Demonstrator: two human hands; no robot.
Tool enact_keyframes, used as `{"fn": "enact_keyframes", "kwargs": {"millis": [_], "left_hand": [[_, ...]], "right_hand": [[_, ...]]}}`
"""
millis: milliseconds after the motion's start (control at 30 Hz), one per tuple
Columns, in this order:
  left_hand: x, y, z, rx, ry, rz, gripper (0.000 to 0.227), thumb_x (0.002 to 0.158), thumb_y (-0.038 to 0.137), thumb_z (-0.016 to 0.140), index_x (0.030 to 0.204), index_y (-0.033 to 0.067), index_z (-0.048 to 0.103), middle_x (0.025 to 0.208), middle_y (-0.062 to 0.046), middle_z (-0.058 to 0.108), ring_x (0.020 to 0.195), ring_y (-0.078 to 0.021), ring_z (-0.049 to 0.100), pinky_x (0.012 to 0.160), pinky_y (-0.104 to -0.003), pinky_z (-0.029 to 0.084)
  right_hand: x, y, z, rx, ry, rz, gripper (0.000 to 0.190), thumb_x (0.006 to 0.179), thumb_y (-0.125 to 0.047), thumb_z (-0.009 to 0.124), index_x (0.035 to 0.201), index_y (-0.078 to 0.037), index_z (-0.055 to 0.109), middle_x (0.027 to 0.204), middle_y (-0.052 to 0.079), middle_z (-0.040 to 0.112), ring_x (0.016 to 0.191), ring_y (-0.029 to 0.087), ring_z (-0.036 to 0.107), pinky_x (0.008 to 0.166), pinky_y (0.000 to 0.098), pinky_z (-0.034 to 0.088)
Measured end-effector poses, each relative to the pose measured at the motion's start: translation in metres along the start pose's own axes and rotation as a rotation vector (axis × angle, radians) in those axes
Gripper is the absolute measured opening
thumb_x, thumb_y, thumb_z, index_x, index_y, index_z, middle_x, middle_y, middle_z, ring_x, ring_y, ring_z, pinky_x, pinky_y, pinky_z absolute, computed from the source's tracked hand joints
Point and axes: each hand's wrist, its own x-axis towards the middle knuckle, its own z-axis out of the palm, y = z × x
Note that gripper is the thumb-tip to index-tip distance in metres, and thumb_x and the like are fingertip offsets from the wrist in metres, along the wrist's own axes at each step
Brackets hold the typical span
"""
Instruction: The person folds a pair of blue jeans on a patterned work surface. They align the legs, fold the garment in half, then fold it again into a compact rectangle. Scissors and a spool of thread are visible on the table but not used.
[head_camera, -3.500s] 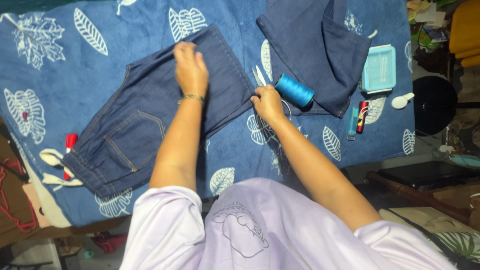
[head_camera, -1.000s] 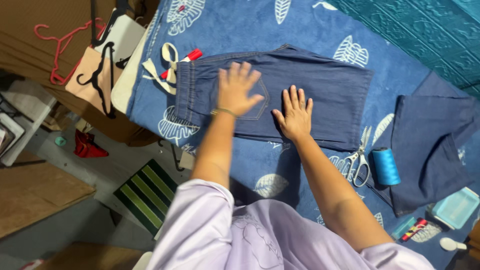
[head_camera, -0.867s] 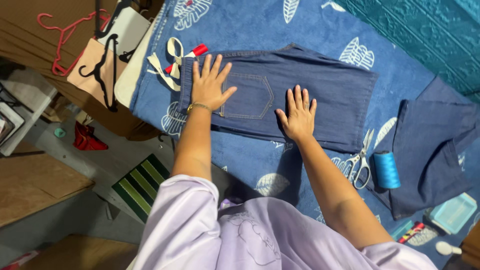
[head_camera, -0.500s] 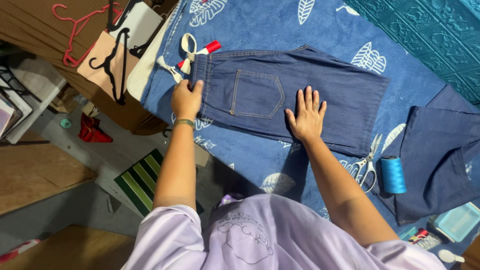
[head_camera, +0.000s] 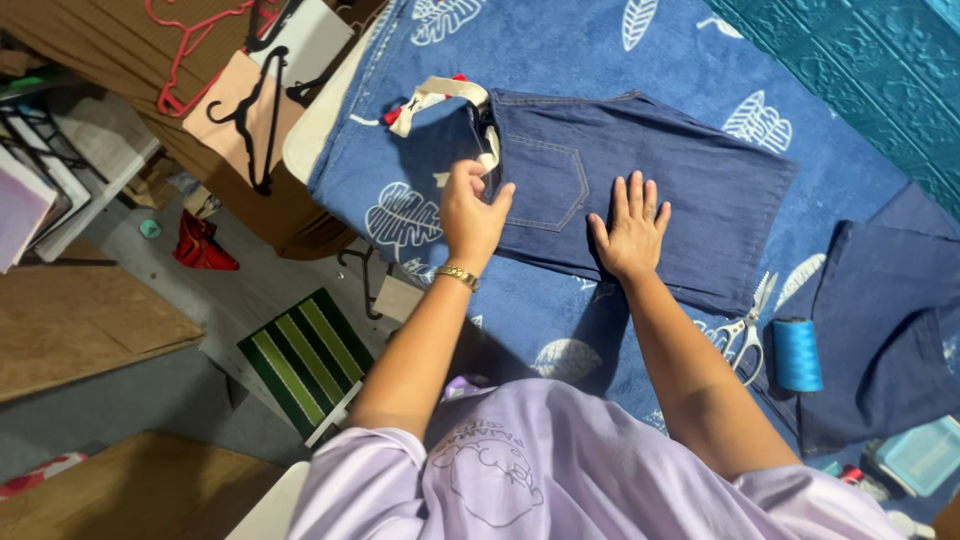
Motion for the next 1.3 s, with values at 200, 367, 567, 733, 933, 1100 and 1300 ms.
{"fn": "enact_keyframes", "kwargs": {"millis": [200,367,567,733,933,1100,1300], "left_hand": [[-0.008,-0.016,-0.003,0.050,0.142,0.325,0.068,0.066,0.023,0.093,0.114,0.0034,0.049,0.126,-0.026,0.057,0.117,-0.0379,0.056,0.098,-0.044,0.047],[0.006,-0.032,-0.017,-0.424,-0.059,-0.303,0.058,0.079,0.020,0.085,0.125,0.0052,0.053,0.116,-0.010,0.069,0.100,-0.0196,0.070,0.090,-0.033,0.057],[0.025,-0.015,-0.030,-0.842,-0.154,-0.126,0.035,0.092,0.011,0.081,0.118,-0.0013,0.062,0.110,-0.008,0.072,0.098,-0.0163,0.069,0.091,-0.031,0.056],[0.034,-0.026,-0.028,-0.781,-0.091,-0.208,0.042,0.091,0.027,0.078,0.122,0.0046,0.060,0.110,-0.005,0.073,0.097,-0.0141,0.071,0.089,-0.026,0.057],[0.030,-0.085,-0.032,0.101,0.230,-0.551,0.040,0.094,0.042,0.079,0.104,0.0046,0.068,0.100,-0.012,0.076,0.092,-0.0231,0.070,0.086,-0.030,0.055],[0.025,-0.078,-0.011,0.342,0.175,0.191,0.031,0.098,0.035,0.072,0.115,0.0096,0.065,0.132,-0.012,0.061,0.128,-0.0321,0.053,0.108,-0.052,0.040],[0.026,-0.027,0.046,0.516,-0.432,0.540,0.061,0.095,0.049,0.068,0.144,0.0161,0.057,0.166,-0.016,0.034,0.156,-0.0409,0.022,0.122,-0.066,0.018]], "right_hand": [[-0.001,-0.001,-0.003,0.002,-0.011,0.013,0.079,0.098,-0.056,0.050,0.160,-0.010,0.034,0.169,0.016,0.021,0.157,0.036,0.012,0.122,0.0619,0.007],[-0.002,-0.001,-0.004,0.019,-0.008,0.015,0.078,0.099,-0.056,0.050,0.160,-0.010,0.034,0.170,0.016,0.022,0.157,0.036,0.012,0.123,0.0619,0.007],[-0.001,-0.003,-0.006,0.021,-0.005,0.027,0.078,0.098,-0.055,0.050,0.160,-0.012,0.034,0.169,0.015,0.022,0.157,0.035,0.012,0.122,0.0618,0.007],[-0.001,-0.002,-0.005,0.029,0.004,0.026,0.077,0.098,-0.055,0.052,0.160,-0.012,0.035,0.169,0.015,0.023,0.156,0.036,0.013,0.122,0.0617,0.008],[-0.002,0.001,0.000,0.040,0.032,0.008,0.078,0.097,-0.054,0.053,0.160,-0.011,0.036,0.169,0.015,0.024,0.156,0.037,0.015,0.122,0.0623,0.009],[-0.003,0.001,-0.001,0.051,0.045,0.001,0.077,0.098,-0.055,0.053,0.160,-0.011,0.036,0.169,0.017,0.024,0.156,0.038,0.015,0.121,0.0638,0.008],[0.012,-0.029,0.000,0.079,0.015,0.050,0.078,0.093,-0.053,0.057,0.156,-0.011,0.039,0.166,0.018,0.026,0.155,0.039,0.017,0.119,0.0640,0.011]]}}
